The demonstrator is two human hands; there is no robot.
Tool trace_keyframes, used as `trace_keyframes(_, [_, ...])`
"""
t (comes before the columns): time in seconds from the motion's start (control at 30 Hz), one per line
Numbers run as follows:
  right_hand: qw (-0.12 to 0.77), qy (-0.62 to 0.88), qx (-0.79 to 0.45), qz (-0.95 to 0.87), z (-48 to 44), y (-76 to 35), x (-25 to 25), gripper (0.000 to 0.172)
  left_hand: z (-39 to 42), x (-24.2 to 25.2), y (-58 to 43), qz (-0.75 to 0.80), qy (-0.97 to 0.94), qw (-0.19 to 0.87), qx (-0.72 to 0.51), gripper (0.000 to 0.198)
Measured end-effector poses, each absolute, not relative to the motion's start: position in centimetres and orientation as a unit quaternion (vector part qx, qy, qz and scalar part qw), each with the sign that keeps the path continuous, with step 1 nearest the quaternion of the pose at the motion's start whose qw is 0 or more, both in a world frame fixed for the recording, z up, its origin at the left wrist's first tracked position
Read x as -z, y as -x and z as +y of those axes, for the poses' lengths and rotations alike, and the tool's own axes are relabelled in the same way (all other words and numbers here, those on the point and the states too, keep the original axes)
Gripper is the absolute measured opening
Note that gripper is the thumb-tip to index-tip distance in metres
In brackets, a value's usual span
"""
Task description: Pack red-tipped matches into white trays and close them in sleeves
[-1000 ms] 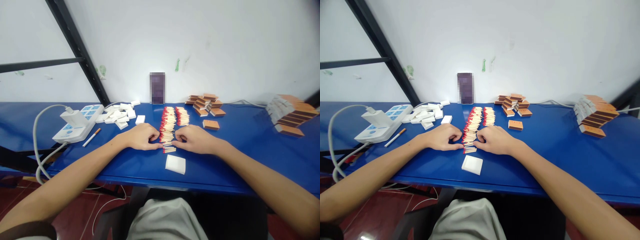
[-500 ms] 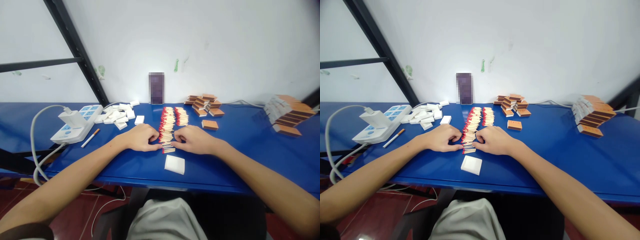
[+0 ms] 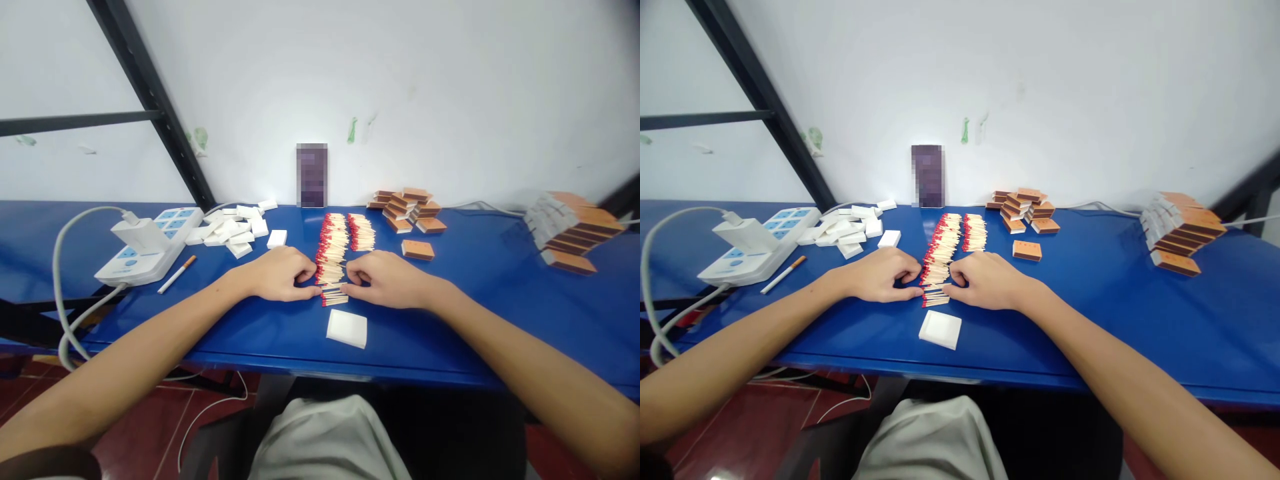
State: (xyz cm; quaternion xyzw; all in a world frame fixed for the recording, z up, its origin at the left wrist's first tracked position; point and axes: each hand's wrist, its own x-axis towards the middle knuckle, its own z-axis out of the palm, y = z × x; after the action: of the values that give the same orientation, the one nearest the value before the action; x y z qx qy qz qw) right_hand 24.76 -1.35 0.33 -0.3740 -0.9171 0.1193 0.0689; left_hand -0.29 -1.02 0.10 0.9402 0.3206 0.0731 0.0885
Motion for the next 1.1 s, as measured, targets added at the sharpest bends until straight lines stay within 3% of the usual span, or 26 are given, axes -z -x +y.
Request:
trace_keyframes(0.53, [0.097,0.376,-0.117,-0.914,-0.9,-24.6,0.5,0.041,-0.8,0.1,0.3,0.321,-0.939,0.097,-0.081,0.039])
trace_keyframes(0.8, [0.176,0.338,-0.136,-0.914,-1.5,-23.9,0.4,0.018,-0.5,0.4,0.6,0.296,-0.948,0.085,-0.079,0.029])
trace_keyframes(1.1, [0.168,0.334,-0.139,-0.917,-1.7,-23.5,0.6,0.014,-0.5,0.3,0.4,0.298,-0.948,0.081,-0.076,0.028])
